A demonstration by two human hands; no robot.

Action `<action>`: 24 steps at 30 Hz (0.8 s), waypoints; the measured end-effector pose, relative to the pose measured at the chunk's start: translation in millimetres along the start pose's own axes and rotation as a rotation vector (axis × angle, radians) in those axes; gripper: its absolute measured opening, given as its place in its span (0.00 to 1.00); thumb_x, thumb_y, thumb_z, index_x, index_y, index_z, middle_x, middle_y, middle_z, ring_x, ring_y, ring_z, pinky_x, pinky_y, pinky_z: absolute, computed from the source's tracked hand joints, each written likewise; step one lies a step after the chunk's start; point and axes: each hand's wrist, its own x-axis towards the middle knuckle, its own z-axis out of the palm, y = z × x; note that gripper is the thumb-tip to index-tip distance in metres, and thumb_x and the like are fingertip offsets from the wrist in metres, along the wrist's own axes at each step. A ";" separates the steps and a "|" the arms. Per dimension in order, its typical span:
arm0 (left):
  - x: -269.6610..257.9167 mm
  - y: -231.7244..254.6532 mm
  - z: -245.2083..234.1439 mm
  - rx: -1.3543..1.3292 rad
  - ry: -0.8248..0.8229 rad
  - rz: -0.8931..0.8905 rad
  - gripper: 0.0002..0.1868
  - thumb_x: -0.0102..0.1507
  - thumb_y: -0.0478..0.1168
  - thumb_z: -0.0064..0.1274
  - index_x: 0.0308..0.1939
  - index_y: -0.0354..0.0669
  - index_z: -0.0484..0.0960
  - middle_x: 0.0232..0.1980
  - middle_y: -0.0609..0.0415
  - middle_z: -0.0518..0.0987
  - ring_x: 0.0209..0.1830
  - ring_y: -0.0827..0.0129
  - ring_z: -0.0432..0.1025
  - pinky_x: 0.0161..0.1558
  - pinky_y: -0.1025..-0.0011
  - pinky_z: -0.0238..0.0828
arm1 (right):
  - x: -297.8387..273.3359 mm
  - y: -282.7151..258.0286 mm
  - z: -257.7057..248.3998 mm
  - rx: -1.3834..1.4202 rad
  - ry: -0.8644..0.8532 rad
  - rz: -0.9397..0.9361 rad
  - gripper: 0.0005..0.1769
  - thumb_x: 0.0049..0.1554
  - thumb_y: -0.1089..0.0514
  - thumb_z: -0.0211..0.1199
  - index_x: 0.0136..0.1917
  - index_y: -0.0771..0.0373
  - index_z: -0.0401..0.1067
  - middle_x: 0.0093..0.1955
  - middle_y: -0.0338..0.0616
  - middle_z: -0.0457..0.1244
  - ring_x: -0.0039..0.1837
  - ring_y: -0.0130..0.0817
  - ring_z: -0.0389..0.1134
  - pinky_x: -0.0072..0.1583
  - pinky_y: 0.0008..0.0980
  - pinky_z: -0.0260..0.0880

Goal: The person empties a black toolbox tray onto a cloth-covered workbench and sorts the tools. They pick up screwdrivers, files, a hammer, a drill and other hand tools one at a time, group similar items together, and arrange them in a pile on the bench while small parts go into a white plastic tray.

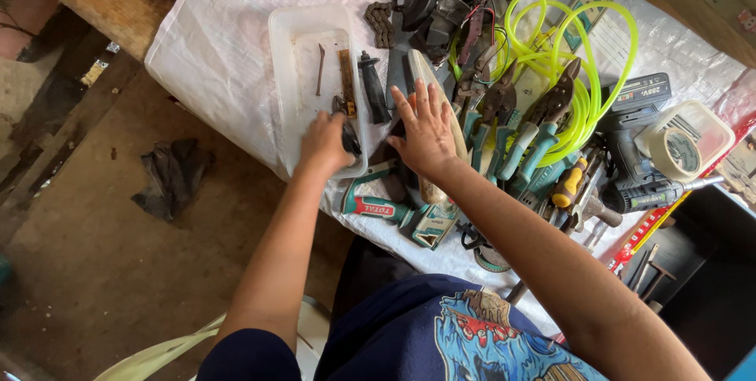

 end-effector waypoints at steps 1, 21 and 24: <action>-5.6 2.5 6.2 0.025 -0.019 -0.005 0.38 0.43 0.39 0.75 0.56 0.41 0.77 0.57 0.41 0.73 0.59 0.47 0.69 0.58 0.55 0.67 | -0.8 0.6 2.7 -0.003 -0.013 0.010 0.52 0.57 0.43 0.66 0.83 0.44 0.37 0.85 0.57 0.29 0.85 0.57 0.25 0.79 0.58 0.31; 142.3 97.9 -14.4 -0.257 0.416 0.409 0.35 0.51 0.28 0.67 0.59 0.40 0.68 0.62 0.44 0.73 0.64 0.44 0.65 0.62 0.55 0.65 | -35.6 49.9 -6.4 0.234 0.254 0.047 0.49 0.55 0.52 0.68 0.82 0.52 0.45 0.83 0.63 0.40 0.83 0.64 0.39 0.76 0.57 0.43; 180.9 108.3 2.3 -0.204 0.425 0.354 0.34 0.52 0.26 0.65 0.60 0.43 0.69 0.63 0.47 0.72 0.65 0.45 0.64 0.64 0.56 0.65 | -37.6 57.8 -8.7 0.235 0.270 0.061 0.49 0.55 0.53 0.68 0.82 0.53 0.45 0.82 0.63 0.41 0.82 0.64 0.40 0.77 0.56 0.44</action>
